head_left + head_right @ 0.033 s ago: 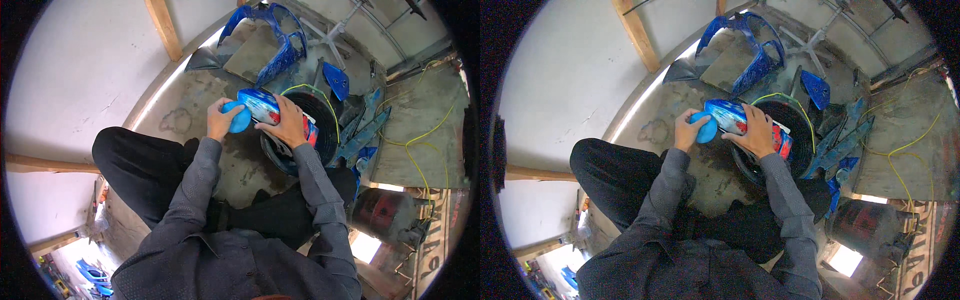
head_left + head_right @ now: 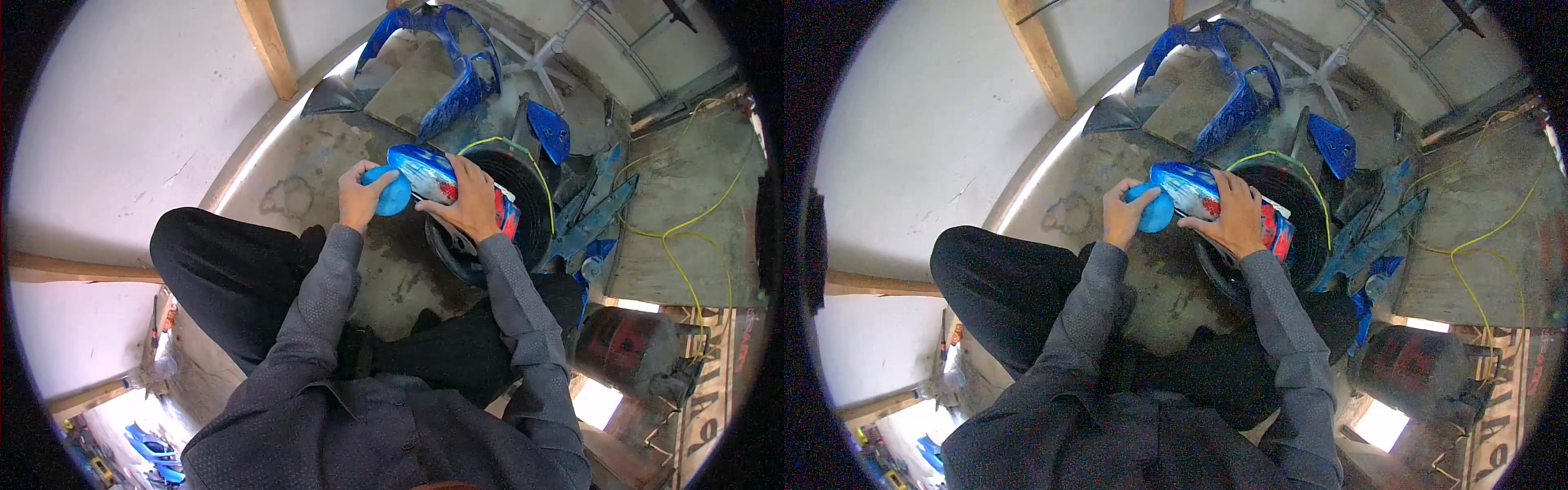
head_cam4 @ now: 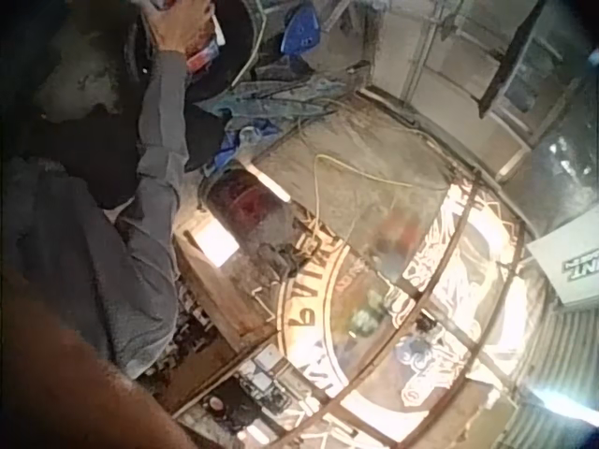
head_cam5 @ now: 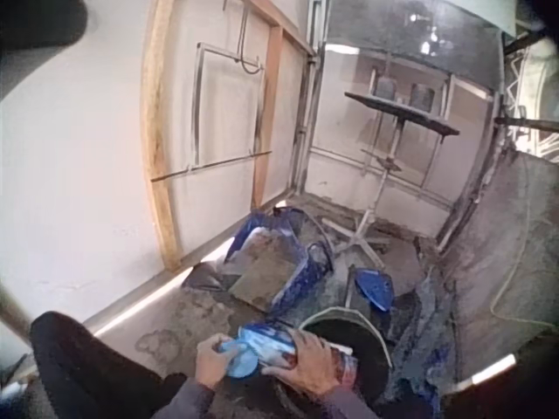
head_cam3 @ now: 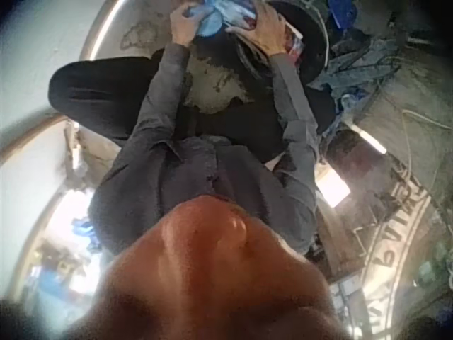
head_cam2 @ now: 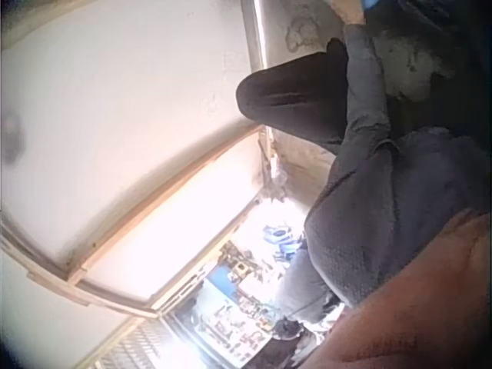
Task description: The person wet sands a painted vehicle fairing, dipping a sanding sponge into a bucket of water and rubbing the surface of the fairing.
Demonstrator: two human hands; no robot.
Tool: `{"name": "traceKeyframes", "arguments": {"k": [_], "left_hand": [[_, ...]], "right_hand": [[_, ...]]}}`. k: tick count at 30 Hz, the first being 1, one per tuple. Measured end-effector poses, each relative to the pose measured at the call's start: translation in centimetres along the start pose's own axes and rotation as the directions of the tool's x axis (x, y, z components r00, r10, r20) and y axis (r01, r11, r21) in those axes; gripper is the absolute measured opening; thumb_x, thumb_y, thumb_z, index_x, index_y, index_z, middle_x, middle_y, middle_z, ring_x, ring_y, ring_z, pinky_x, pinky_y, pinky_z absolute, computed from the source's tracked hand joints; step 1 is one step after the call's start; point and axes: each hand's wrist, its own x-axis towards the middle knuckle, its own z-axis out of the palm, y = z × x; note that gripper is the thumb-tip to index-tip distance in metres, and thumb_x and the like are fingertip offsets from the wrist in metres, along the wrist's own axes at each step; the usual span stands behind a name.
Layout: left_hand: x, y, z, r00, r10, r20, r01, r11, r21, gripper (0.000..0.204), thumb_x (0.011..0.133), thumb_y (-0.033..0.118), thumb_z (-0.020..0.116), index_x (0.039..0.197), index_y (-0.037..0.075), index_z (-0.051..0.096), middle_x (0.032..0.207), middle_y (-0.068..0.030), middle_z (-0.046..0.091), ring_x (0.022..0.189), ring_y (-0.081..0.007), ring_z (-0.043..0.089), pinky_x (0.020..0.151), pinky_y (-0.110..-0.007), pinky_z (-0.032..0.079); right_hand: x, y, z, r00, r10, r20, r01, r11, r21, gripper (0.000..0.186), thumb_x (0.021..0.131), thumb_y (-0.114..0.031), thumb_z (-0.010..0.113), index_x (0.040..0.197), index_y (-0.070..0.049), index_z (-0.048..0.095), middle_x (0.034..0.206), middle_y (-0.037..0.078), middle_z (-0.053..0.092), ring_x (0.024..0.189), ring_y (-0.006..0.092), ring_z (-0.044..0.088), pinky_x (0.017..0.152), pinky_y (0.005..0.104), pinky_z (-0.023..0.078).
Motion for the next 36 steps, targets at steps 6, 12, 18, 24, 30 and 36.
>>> {"name": "traceKeyframes", "arguments": {"k": [6,12,18,24,30,36], "left_hand": [[1.2,-0.5,1.6,0.978,0.038,-0.206,-0.078,0.979,-0.191,0.030,0.087,0.019,0.089,0.081,0.005,0.064,0.078,0.0041,0.060,0.072,-0.0075,0.054,0.068,-0.028,0.046],[-1.8,-1.0,4.1,0.945,0.121,-0.303,-0.179,0.969,-0.171,0.034,0.088,0.018,0.088,0.078,0.007,0.058,0.077,0.0050,0.056,0.074,-0.0074,0.050,0.069,-0.030,0.043],[1.7,-0.1,4.1,0.902,0.059,-0.427,-0.157,0.967,-0.199,0.035,0.090,0.017,0.087,0.075,0.008,0.057,0.076,0.0046,0.055,0.077,-0.0074,0.050,0.071,-0.029,0.043],[-1.3,-1.5,4.4,0.924,0.026,-0.381,-0.105,0.976,-0.189,0.037,0.088,0.015,0.087,0.077,0.005,0.053,0.075,0.0020,0.052,0.075,-0.0096,0.048,0.071,-0.032,0.043],[-0.6,-1.0,4.9,0.902,0.076,-0.424,-0.146,0.980,-0.135,0.035,0.090,0.015,0.086,0.076,0.006,0.055,0.076,0.0031,0.053,0.075,-0.0083,0.048,0.070,-0.031,0.042],[-0.7,-0.5,4.8,0.914,0.031,-0.404,-0.107,0.980,-0.166,0.037,0.090,0.017,0.086,0.077,0.005,0.054,0.073,0.0018,0.051,0.072,-0.0103,0.046,0.069,-0.033,0.042]], "right_hand": [[0.0,-0.3,0.4,0.995,-0.066,-0.073,0.065,0.998,-0.013,0.122,0.062,-0.083,0.083,0.149,-0.003,0.055,0.146,0.019,0.061,0.136,0.0372,0.056,0.115,0.0535,0.038],[0.0,0.4,0.5,0.997,-0.038,-0.068,0.037,0.999,-0.020,0.117,0.062,-0.081,0.085,0.146,-0.003,0.057,0.143,0.018,0.063,0.135,0.0371,0.057,0.115,0.0537,0.038],[0.1,-0.1,0.6,0.997,-0.044,-0.068,0.045,0.999,0.007,0.117,0.062,-0.080,0.085,0.146,-0.004,0.058,0.144,0.018,0.063,0.136,0.0368,0.057,0.115,0.0535,0.038],[0.1,0.1,0.8,0.997,-0.034,-0.070,0.034,0.999,-0.001,0.117,0.061,-0.080,0.085,0.146,-0.003,0.059,0.145,0.019,0.063,0.136,0.0371,0.057,0.115,0.0535,0.040],[0.2,0.1,0.5,0.998,-0.011,-0.058,0.012,1.000,0.012,0.118,0.061,-0.081,0.085,0.147,-0.004,0.059,0.145,0.020,0.063,0.136,0.0371,0.058,0.115,0.0534,0.040],[0.6,0.6,0.9,0.998,-0.027,-0.063,0.028,1.000,0.015,0.119,0.060,-0.080,0.086,0.147,-0.004,0.059,0.145,0.019,0.063,0.137,0.0369,0.057,0.115,0.0527,0.040]]}}
